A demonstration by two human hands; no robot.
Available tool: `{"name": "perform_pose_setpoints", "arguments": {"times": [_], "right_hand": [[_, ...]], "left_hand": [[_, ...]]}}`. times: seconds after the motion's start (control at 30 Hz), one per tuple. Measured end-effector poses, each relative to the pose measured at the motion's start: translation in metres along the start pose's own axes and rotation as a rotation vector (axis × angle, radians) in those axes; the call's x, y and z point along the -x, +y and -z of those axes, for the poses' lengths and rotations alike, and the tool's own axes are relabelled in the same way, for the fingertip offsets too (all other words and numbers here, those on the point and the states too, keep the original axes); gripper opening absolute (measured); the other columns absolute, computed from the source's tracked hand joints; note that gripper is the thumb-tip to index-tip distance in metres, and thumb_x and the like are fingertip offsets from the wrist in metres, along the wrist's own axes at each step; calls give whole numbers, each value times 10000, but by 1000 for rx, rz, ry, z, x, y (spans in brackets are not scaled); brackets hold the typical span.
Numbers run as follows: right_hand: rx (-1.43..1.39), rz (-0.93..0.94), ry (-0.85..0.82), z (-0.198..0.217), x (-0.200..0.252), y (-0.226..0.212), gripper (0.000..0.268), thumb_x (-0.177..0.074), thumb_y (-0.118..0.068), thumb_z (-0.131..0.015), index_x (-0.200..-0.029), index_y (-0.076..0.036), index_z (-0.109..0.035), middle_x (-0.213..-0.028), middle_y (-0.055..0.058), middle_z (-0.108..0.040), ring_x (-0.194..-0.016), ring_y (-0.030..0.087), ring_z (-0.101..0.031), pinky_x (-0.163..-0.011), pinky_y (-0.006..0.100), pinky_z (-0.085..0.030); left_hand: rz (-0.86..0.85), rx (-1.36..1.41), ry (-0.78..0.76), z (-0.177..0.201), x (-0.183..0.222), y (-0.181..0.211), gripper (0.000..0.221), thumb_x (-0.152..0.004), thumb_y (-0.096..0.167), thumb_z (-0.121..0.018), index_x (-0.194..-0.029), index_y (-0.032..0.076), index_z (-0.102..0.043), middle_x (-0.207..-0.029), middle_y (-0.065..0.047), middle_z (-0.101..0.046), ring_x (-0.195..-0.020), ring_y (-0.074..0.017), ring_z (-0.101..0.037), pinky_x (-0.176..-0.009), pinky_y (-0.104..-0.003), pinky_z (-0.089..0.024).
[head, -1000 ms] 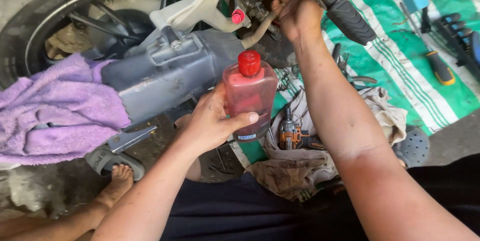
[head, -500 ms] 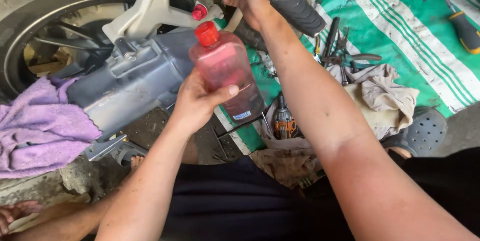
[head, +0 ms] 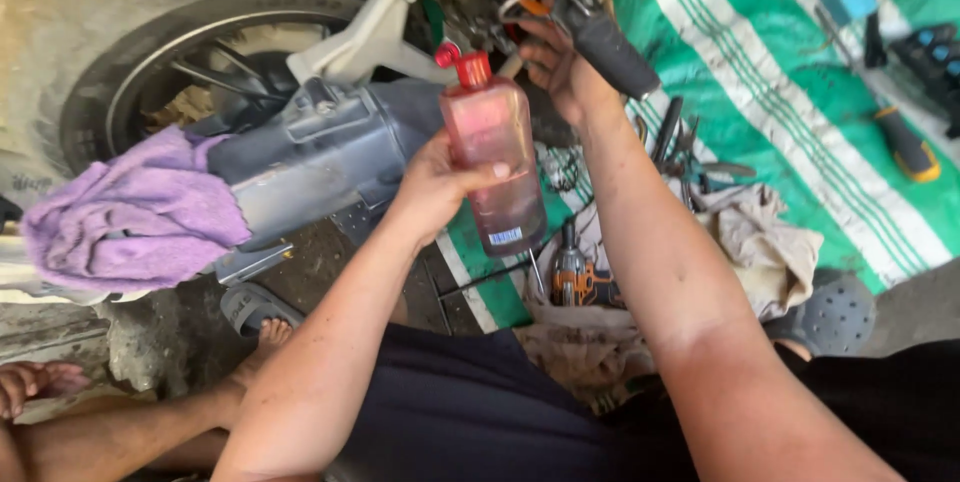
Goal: The person is performing maintenance on a motorcycle by pouring oil into the engine and using tools to adjust components.
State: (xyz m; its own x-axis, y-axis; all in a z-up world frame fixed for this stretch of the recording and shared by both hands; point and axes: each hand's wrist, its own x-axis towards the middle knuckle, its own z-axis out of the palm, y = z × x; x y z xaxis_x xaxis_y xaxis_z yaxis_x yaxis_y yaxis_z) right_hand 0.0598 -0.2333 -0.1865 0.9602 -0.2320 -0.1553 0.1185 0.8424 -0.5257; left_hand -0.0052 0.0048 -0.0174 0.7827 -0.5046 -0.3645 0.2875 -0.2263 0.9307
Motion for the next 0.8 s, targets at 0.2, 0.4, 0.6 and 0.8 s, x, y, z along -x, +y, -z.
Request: {"name": "perform_pose_setpoints", "arguments": {"times": [0.2,0.4,0.6,0.8], "right_hand": [[161,24,24,-16,11,-10,448,-1175,-287,-466,-1542,-59,-582,-1491,61,-741,-1010,190,-799,-800,301,-677],[95,-49,93,-9,-38,7,473,-1230,-260,-268,-1500,-61,-601,-1104,172,-810,-931,254,-774,-827,306,-689],[337,-28,-7,-9,-98,31,529,-1091,-526,-651,-1483,-183,-744,-1029,176,-850,-759,261,-853,-631,389,-753],[377,184,-60,19,-123,31,484,-1115,-345,-730,-1555,-154,-664,-1419,139,-782,-990,381,-885,-749,533,-771]], "left_hand": [[-85,49,60,0,9,0,541,-717,51,-1030,-1186,11,-764,-1006,-115,-812,-921,-223,-804,-793,-385,-693],[-83,93,69,-7,2,11,534,-706,83,-1046,-1162,24,-776,-980,-110,-824,-888,-212,-815,-764,-377,-690],[-78,86,56,-18,-8,19,476,-722,87,-1028,-1130,20,-792,-912,-112,-808,-854,-217,-820,-732,-382,-688],[-98,87,58,-14,-19,13,458,-725,115,-1021,-1116,31,-795,-897,-118,-804,-847,-220,-824,-717,-387,-686]]}}
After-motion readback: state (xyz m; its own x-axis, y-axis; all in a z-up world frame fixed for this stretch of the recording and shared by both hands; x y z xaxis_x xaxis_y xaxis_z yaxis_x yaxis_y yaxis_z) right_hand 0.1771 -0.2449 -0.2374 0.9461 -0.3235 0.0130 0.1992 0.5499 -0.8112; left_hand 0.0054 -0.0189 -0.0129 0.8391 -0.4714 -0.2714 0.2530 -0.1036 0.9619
